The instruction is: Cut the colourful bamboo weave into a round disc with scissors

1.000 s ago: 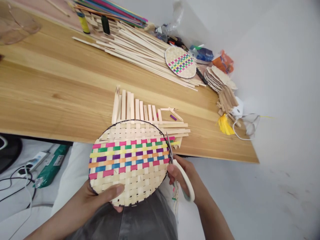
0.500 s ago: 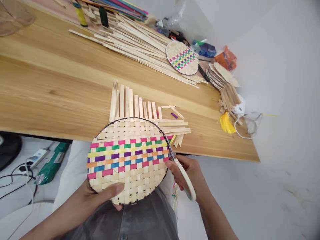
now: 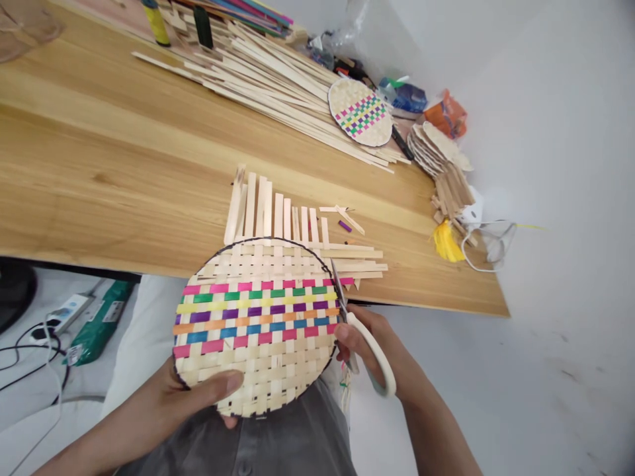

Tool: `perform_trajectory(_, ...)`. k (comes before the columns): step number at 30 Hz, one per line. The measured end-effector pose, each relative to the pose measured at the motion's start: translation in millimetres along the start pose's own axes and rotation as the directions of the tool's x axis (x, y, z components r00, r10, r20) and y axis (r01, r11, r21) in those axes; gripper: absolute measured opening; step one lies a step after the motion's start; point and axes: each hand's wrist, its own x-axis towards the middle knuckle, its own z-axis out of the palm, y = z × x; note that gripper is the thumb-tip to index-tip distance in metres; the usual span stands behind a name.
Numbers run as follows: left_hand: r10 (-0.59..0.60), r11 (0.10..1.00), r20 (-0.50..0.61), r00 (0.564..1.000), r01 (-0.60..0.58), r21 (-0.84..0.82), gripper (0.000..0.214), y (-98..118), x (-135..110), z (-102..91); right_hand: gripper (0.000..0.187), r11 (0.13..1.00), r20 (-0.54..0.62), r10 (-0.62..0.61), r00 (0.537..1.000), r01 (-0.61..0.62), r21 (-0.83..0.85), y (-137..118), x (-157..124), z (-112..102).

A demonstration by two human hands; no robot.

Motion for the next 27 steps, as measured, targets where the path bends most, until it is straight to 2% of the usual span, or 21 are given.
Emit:
perform_trajectory(5, 0.0, 1.0, -0.011, 1.0, 0.0, -0.002, 0.031, 1.7, -0.4, 1.3, 0.048, 1.0, -0.003, -0.007, 1.0, 0.007, 0.003, 0.0, 1.7, -0.5)
perform_trajectory(10, -0.011, 1.0, -0.046, 0.999, 0.01, -0.026, 0.036, -0.6, 0.3, 0.9, 0.05, 0.995, -0.08, 0.057, 0.995, -0.05, 0.082, 7.5, 2.9, 5.3)
perform_trajectory(14, 0.002, 0.999, -0.024, 1.0, -0.003, -0.038, 0.033, -1.0, 1.1, -0.2, 0.049, 0.989, -0.126, 0.104, 0.987, -0.088, 0.122, 14.8, 4.0, 9.0)
perform_trajectory(21, -0.007, 1.0, -0.033, 0.999, 0.006, -0.028, 0.027, 1.9, 2.3, -1.2, 0.048, 0.985, -0.184, 0.113, 0.976, -0.086, 0.152, 19.6, 5.7, 15.2)
perform_trajectory(25, -0.043, 0.998, -0.096, 0.994, 0.04, -0.04, 0.031, -3.8, 2.7, -6.1, 0.047, 0.982, -0.185, 0.137, 0.973, -0.109, 0.153, 17.3, 6.1, 16.0)
perform_trajectory(27, -0.073, 0.993, -0.144, 0.987, 0.058, -0.101, 0.042, -9.2, 1.4, -8.9, 0.045, 0.982, -0.171, 0.154, 0.973, -0.131, 0.139, 14.5, 5.6, 15.1)
